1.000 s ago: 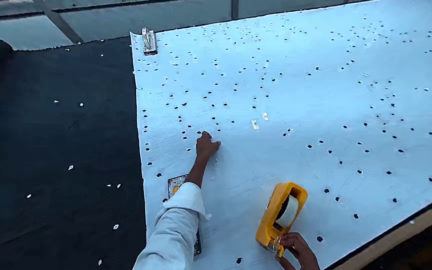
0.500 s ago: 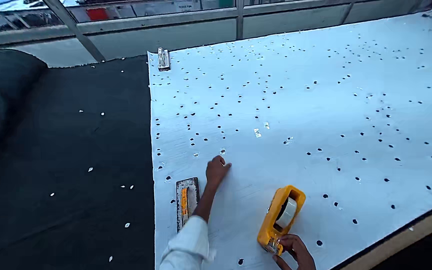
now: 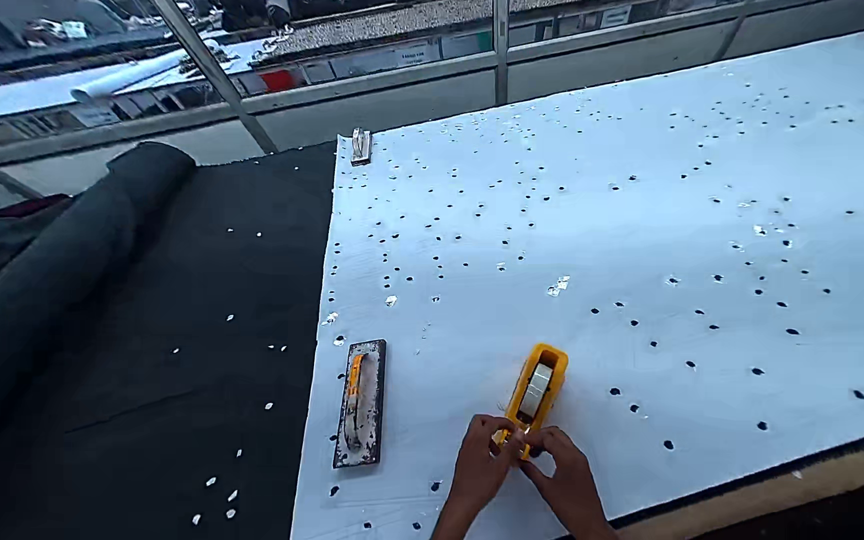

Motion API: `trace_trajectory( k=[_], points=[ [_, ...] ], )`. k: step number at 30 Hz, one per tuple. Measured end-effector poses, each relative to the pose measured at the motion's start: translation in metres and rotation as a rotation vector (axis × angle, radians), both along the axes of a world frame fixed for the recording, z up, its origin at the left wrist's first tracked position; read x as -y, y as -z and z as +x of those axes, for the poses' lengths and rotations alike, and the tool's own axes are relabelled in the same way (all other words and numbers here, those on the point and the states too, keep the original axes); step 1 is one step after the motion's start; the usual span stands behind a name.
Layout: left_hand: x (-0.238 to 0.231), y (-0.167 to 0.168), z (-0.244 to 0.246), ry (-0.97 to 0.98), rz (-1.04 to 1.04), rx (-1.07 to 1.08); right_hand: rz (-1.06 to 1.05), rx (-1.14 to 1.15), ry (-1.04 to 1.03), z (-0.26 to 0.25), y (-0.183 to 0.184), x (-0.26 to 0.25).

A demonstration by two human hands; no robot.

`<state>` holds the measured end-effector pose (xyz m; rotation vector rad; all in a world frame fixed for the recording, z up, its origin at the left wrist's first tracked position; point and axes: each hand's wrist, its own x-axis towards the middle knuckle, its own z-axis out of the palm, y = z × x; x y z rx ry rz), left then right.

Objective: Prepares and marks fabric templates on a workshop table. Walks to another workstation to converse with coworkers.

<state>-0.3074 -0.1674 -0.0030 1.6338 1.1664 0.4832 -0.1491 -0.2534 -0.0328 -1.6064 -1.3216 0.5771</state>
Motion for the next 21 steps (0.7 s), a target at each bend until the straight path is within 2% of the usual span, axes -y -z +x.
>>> trace_trajectory(
  k=[4,7,9,12,18,21],
  points=[
    [0.005,-0.017,0.003,-0.158,0.018,0.133,-0.036,-0.010,-0.035,0.002,0.001,0.000],
    [0.019,-0.040,-0.008,-0.210,0.007,0.067,-0.069,-0.003,-0.043,0.000,-0.001,-0.002],
    [0.032,-0.039,-0.014,-0.240,-0.007,0.003,-0.106,-0.004,-0.058,0.000,-0.004,-0.003],
    [0.041,-0.023,-0.018,-0.280,-0.044,0.034,-0.145,-0.012,-0.071,-0.001,-0.008,-0.006],
    [0.042,-0.006,-0.012,-0.413,-0.503,0.375,-0.098,-0.023,-0.085,-0.001,-0.003,-0.004],
    [0.054,0.005,-0.004,-0.458,-0.744,0.377,-0.057,-0.031,-0.127,0.003,0.006,-0.003]
  ],
)
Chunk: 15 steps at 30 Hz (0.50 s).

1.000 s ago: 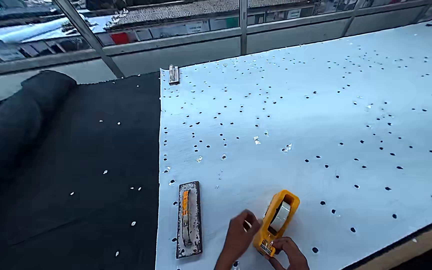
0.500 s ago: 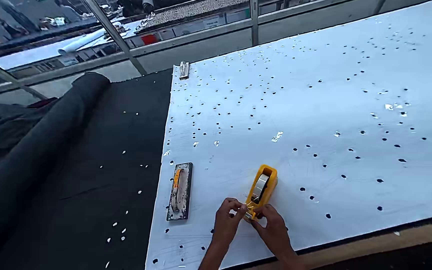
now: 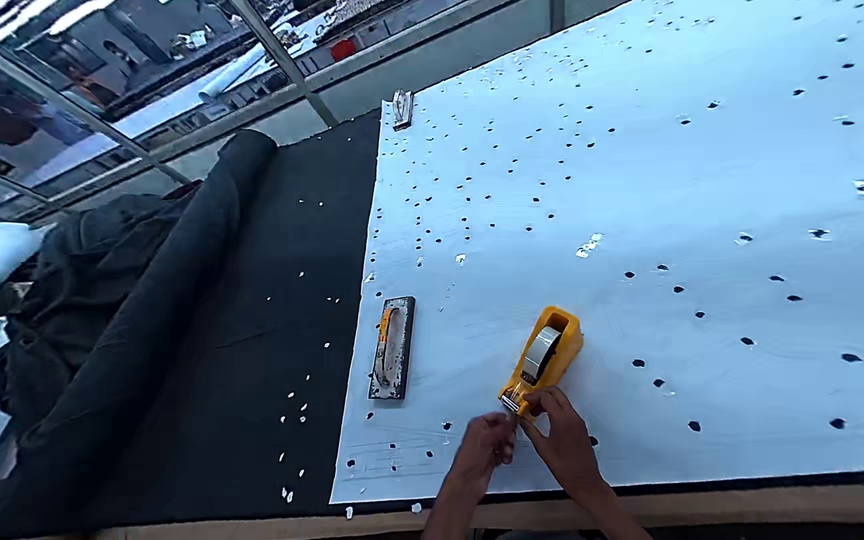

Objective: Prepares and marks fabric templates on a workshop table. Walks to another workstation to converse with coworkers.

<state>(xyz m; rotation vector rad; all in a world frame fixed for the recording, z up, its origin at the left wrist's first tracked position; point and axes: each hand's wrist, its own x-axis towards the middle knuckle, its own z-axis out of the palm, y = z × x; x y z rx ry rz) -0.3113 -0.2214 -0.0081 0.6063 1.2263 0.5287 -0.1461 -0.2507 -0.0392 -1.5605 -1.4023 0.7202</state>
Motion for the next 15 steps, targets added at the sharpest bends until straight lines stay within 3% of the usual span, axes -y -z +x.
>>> trace_trajectory(
  k=[3,6,10,15],
  points=[
    [0.014,0.012,-0.007,0.009,-0.006,-0.112,0.057,-0.007,-0.069,0.006,0.007,0.005],
    [-0.019,0.012,-0.026,0.038,0.299,-0.260,0.081,-0.016,-0.064,0.009,0.007,0.005],
    [-0.131,0.009,-0.035,0.111,0.585,-0.475,0.057,0.026,-0.030,0.008,0.003,0.004],
    [-0.279,-0.013,-0.009,0.204,0.742,-0.589,-0.003,0.004,-0.049,0.011,-0.004,0.009]
  ],
)
